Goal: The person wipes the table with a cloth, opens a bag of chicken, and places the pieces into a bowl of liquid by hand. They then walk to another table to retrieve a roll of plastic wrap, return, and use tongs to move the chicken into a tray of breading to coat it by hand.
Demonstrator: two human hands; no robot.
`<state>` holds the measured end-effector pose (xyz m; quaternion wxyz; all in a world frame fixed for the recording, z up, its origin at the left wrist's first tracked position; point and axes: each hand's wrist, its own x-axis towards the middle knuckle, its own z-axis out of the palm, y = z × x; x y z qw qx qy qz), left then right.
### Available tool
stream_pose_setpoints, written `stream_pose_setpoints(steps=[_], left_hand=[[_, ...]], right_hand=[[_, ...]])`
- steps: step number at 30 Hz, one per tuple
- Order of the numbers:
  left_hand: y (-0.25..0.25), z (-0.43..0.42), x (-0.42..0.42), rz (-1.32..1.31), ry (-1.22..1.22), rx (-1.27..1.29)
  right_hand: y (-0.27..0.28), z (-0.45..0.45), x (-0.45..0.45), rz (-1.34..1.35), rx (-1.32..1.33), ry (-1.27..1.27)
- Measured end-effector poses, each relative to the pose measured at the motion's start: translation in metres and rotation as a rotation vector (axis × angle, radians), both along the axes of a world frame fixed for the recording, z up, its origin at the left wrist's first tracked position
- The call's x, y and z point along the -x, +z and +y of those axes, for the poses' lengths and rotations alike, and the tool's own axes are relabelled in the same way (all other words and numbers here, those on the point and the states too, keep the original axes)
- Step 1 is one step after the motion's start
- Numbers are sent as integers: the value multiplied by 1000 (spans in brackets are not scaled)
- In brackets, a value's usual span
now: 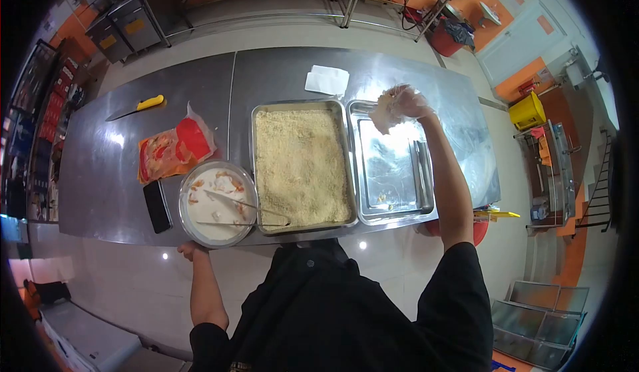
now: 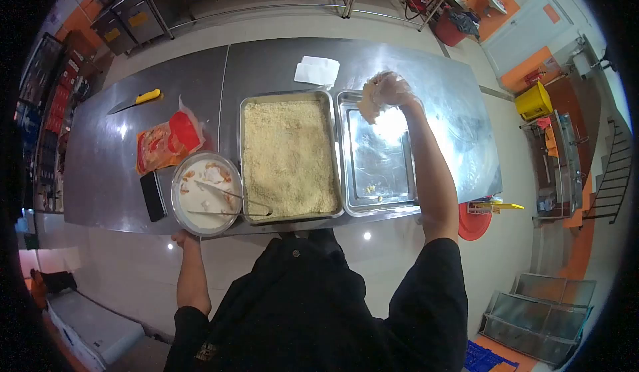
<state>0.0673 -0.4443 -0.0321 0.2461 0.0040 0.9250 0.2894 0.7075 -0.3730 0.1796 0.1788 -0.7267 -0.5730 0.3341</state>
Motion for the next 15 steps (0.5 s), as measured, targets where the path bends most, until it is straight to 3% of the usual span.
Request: stream_pose_setpoints(steps=[1,3,4,5,7,8,9,11,13,15], left_hand=[[-4,0,3,3,-4,0],[-16,0,15,-66,46,-56],[26,0,-14,-82,163,-160],[-18,-2,14,-93,120,-207],[-97,-4,64,-119,37,-304],[-61,-4,43,-99,87,-215],[-46,-5,35,-99,90,-219],[-29,-2,18,56,-61,16],[-33,-6,25,-38,47,-149],[-39,-6,29,-40,82,-165]], right_hand=[[-22,2,-13,3,0,-4],[-58,11,-32,-544,-219,34],[-63,9,-40,-576,-326,108],[-68,6,-49,-573,-326,105],[-64,0,-55,-407,-409,-77],[-64,1,-66,-312,-217,-195],[-73,0,-84,-312,-222,-193],[-113,-11,-127,179,-49,-275],[-139,-34,-148,353,-36,-388],[-195,-53,-178,465,-201,-384]])
